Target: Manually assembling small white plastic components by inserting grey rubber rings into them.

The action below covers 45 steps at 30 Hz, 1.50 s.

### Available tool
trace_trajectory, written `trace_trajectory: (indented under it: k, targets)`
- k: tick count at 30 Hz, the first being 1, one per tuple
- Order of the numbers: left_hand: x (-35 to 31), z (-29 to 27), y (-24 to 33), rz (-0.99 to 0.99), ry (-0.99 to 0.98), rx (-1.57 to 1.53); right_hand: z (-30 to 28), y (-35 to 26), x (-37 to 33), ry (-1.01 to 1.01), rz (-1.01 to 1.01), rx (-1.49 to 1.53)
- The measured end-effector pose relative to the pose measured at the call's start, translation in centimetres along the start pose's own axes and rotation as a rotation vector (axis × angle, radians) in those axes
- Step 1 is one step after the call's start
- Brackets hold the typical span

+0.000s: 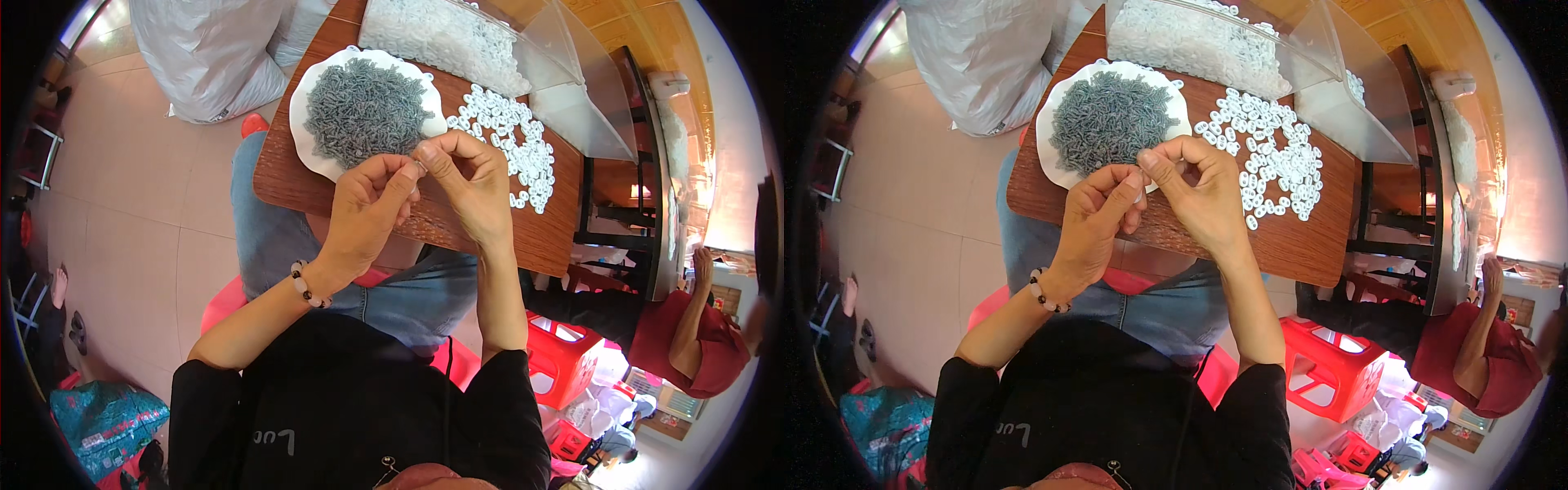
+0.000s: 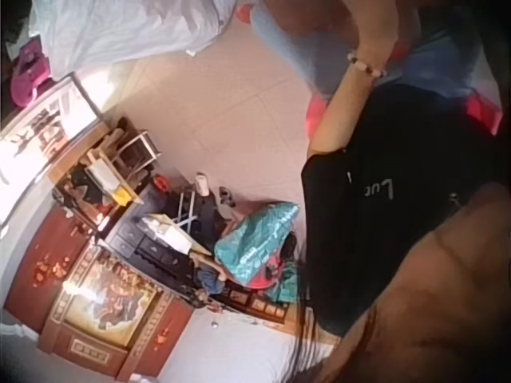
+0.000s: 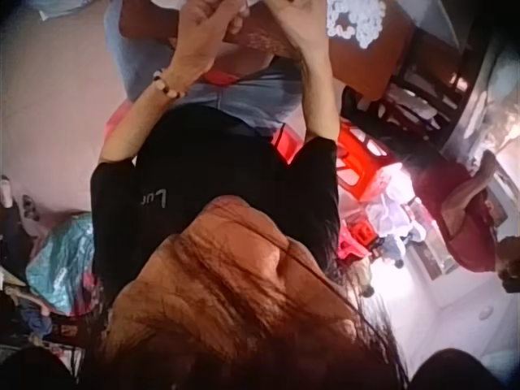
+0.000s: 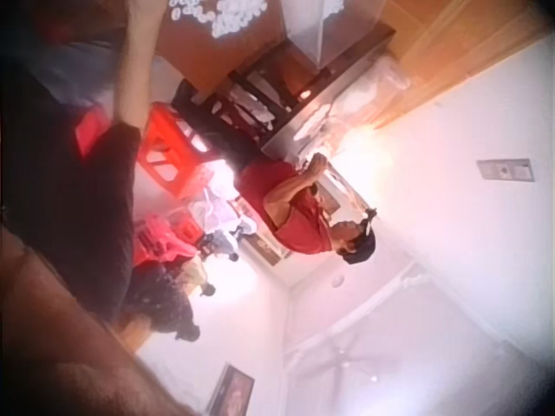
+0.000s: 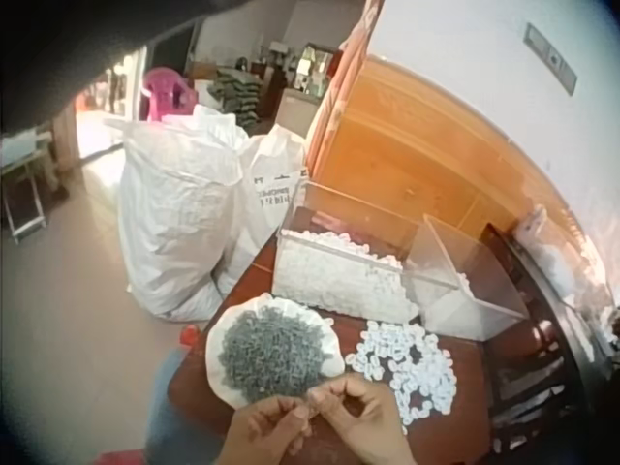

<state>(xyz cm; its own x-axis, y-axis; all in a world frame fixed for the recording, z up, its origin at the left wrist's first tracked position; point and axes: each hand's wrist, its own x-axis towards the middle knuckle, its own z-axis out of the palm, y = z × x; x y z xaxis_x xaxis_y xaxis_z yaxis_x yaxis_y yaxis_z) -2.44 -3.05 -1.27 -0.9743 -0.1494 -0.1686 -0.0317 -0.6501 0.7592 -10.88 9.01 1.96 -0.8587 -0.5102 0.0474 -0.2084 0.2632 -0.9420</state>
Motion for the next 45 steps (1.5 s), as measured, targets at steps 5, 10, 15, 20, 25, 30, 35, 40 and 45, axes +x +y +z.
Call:
trace_trajectory:
  k: [5,10,15,20,25,30,35,40,45]
  targets:
    - [0.0,-0.3,-0.2,-0.006,-0.007,-0.007,0.1,-0.3,-0.1,-0.021,-0.029,-0.120]
    - [0.0,-0.2,-0.1,-0.021,-0.002,-0.063,0.5,-0.5,-0.2,-0.005,-0.066,-0.229]
    - [0.0,-0.2,-0.2,-0.006,0.003,-0.048,0.0,-1.7,0.1,-0.032,-0.099,-0.384]
    - [0.0,-0.2,-0.2,-0.007,-0.012,-0.001,-0.2,-2.1,0.1,-0.040,-0.096,-0.409]
    - [0.0,-0.4,-0.1,-0.034,-0.015,-0.050,-0.3,-1.7,0.3,-0.002,-0.058,-0.257]
    - [0.0,-0.2,-0.1,-0.075,-0.041,-0.067,-0.5,-0.8,1.4,0.050,-0.156,-0.443]
    - [0.2,-0.5,-0.2,-0.110,-0.109,-0.070,-1.3,-1.3,-0.2,-0.056,-0.130,-0.257]
    - [-0.2,-0.3,-0.8,-0.199,-0.126,-0.006,-1.8,0.0,-3.4,-0.050,-0.016,-0.074]
    - [-0.5,0.2,-1.1,-0.275,-0.178,0.080,-2.2,1.3,-6.1,0.054,0.078,0.049]
